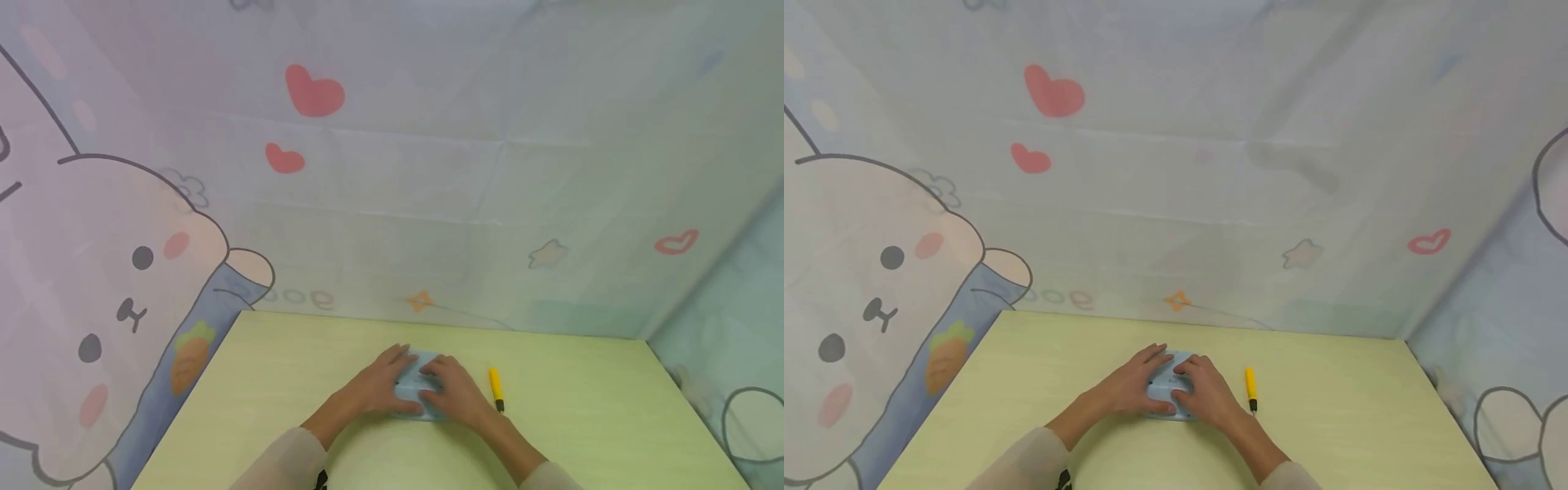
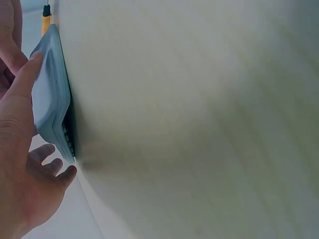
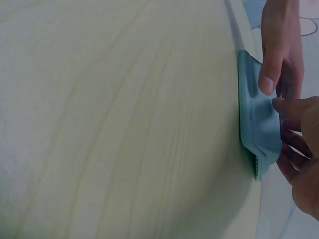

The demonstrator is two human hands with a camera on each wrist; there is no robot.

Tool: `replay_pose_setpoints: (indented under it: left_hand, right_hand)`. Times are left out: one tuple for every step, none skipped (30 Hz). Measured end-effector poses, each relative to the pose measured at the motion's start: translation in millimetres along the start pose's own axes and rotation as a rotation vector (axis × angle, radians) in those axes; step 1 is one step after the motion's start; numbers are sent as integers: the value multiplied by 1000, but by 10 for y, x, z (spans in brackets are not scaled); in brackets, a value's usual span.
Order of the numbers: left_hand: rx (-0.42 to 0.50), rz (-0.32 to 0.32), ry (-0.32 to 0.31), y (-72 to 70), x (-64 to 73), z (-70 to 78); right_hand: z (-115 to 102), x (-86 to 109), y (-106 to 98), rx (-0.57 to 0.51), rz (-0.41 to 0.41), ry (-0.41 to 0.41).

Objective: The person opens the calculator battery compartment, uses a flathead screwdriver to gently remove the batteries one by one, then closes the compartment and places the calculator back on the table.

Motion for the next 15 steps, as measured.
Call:
replay_pose_setpoints:
  left_hand:
    - [2,-1,-1,4,-10,4]
    - [4,-4,-3,9,-19,8]
    - [1,-6,-5,15,-27,10]
    - [0,-8,-6,22,-32,10]
    - [-5,-9,-7,30,-36,9]
    - [-9,-10,-8,39,-40,7]
    - [-13,-10,-7,46,-43,6]
    - [-13,-11,-7,55,-47,3]
    - [-18,-12,-7,65,-53,-1]
    - [-19,-13,-7,74,-59,-5]
    - [-20,-15,-8,81,-63,-8]
    - [-17,-15,-8,86,-68,-9]
    - [-20,-18,-10,92,-72,-12]
    - [-20,-18,-12,98,-76,-16]
    - [-22,-18,-14,100,-78,-17]
  right_hand:
    - [2,1,4,4,-1,-1]
    - [7,2,8,7,0,-1]
    - [11,3,11,6,2,-2]
    - [12,0,16,4,1,-1]
    - [13,-1,20,3,2,-1]
    - [14,-4,25,-1,1,-1]
    - [17,-7,29,-3,0,1]
    - [18,-10,33,-7,0,4]
    - [18,-15,37,-10,-1,6]
    - [17,-19,39,-12,-3,9]
    - [16,-22,40,-15,-3,9]
    - [13,-25,40,-17,-3,9]
    - [13,-28,42,-19,-4,8]
    - [11,-30,42,-21,-3,4]
    - [9,-32,43,-21,-3,3]
Point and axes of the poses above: each hand's wrist, its own x-axis away from the middle knuckle, its own y-axis out of the palm, z = x × y, the point moved 2 cm from there along -x, towards the middle knuckle, and after that the axes turned 2 degrees about -x, right-handed, at the moved point
